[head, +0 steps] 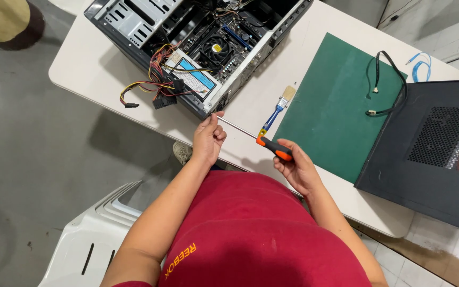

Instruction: Removing a power supply unit from a desktop computer case by unscrewing it and disconnecting internal cables.

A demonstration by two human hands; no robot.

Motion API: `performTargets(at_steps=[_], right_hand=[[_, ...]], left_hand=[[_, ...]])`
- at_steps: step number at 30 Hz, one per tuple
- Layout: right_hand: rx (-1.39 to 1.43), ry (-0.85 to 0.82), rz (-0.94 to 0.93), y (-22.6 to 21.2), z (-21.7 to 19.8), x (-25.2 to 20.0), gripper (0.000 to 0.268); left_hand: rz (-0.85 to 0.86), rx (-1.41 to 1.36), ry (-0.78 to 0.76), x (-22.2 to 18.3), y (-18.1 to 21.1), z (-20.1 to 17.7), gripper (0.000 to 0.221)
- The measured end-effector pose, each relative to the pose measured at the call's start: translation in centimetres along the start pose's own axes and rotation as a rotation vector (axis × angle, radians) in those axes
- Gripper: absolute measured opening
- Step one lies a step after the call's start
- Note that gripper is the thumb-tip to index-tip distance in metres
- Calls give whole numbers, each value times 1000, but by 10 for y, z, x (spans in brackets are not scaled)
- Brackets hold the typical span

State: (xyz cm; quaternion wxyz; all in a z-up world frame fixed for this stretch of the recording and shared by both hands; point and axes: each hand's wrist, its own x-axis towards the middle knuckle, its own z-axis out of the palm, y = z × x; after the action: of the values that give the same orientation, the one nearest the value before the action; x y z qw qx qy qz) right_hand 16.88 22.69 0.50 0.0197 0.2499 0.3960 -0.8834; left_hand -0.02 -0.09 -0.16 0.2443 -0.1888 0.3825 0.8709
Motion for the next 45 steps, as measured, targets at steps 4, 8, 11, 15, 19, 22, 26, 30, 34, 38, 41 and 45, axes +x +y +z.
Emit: performTargets(at_steps=[4,8,11,15,19,22,26,30,34,38,41,45], right_hand=[[-322,26,51,-16,28,-7,54],[-480,34,-115,-12,14,-5,39],[-531,70,-223,-7,9,-5,43],[-431,69,-196,-12,21,-5,37],[-437,60,-184,-8,16,0,36],[-417,66,-160,-3,13,1,36],[-358,64,-132,8,-3,5,36],[-139,14,-109,10,-17,11,31],[-26,-2,-97,22,-52,19,29],[-8,-14,-127,12,-60,13,29],[-99,24,-154,-3,-48,4,31],[-261,93,-190,-7,-50,-4,34]], left_hand=[[-6,-21,1,-7,5,4,33],[12,32,33,-9,7,6,34],[14,28,48,-4,3,4,34],[3,45,49,-5,7,7,34],[3,47,45,1,2,0,34],[2,63,53,-4,4,2,33],[-6,92,31,-16,12,12,33],[-3,119,-57,-22,10,18,33],[-52,91,-236,-12,-5,0,45],[-237,-122,-378,4,-17,-25,64],[-313,-258,-351,12,-25,-26,71],[-276,-199,-267,10,-27,-6,68]])
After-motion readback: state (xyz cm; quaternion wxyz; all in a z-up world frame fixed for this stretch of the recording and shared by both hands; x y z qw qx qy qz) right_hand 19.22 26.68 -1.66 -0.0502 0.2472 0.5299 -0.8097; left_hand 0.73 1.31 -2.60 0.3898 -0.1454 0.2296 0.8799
